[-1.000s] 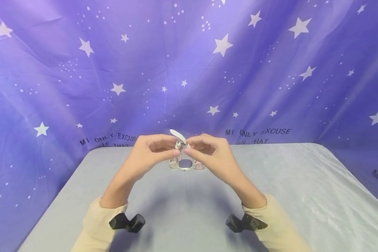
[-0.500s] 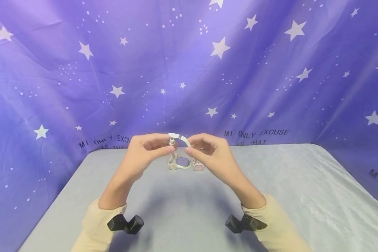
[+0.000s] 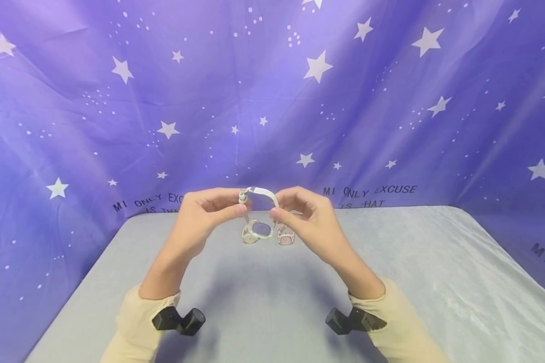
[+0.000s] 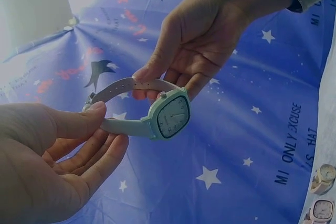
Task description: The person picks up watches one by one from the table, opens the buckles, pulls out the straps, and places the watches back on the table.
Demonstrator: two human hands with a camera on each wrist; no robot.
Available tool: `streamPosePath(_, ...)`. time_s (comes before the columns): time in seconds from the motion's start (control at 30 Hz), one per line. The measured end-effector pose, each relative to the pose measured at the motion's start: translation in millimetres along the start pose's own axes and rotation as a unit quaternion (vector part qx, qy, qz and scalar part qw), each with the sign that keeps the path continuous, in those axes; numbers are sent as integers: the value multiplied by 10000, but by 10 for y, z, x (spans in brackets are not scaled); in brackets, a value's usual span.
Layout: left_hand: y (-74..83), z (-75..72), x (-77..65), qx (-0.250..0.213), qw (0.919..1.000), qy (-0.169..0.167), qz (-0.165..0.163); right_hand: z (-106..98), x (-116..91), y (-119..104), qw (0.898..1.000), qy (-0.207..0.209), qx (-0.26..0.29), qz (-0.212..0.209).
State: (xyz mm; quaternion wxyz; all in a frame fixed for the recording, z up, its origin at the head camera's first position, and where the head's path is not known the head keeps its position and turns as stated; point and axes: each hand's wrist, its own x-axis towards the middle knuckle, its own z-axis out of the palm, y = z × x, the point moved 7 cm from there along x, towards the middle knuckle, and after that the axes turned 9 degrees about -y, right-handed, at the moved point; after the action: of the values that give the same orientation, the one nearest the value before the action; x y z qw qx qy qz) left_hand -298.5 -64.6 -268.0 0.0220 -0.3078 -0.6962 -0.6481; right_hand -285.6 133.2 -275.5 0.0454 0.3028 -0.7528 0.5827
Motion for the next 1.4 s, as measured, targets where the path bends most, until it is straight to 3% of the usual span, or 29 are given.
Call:
streamPosePath(0.3, 19, -41, -4, -113, 9999, 67, -2, -12, 0, -29, 9999, -37, 70, -148)
streamPosePath(0.67, 75, -74, -18, -217, 9995, 32, 210, -14, -9, -112, 9955, 32, 420, -853)
streamPosePath(1.03, 100, -119, -43, -407, 9988, -5, 284, 1, -38, -194, 9928, 120, 504, -1078)
streamPosePath(1.17, 105, -134, -57, -447, 9987, -20, 259, 23, -37, -203, 9880, 159, 689, -1374)
streamPosePath(1.4, 154, -140, -46, -491, 9977, -146, 434, 40, -36, -232, 9853, 171, 741, -1529)
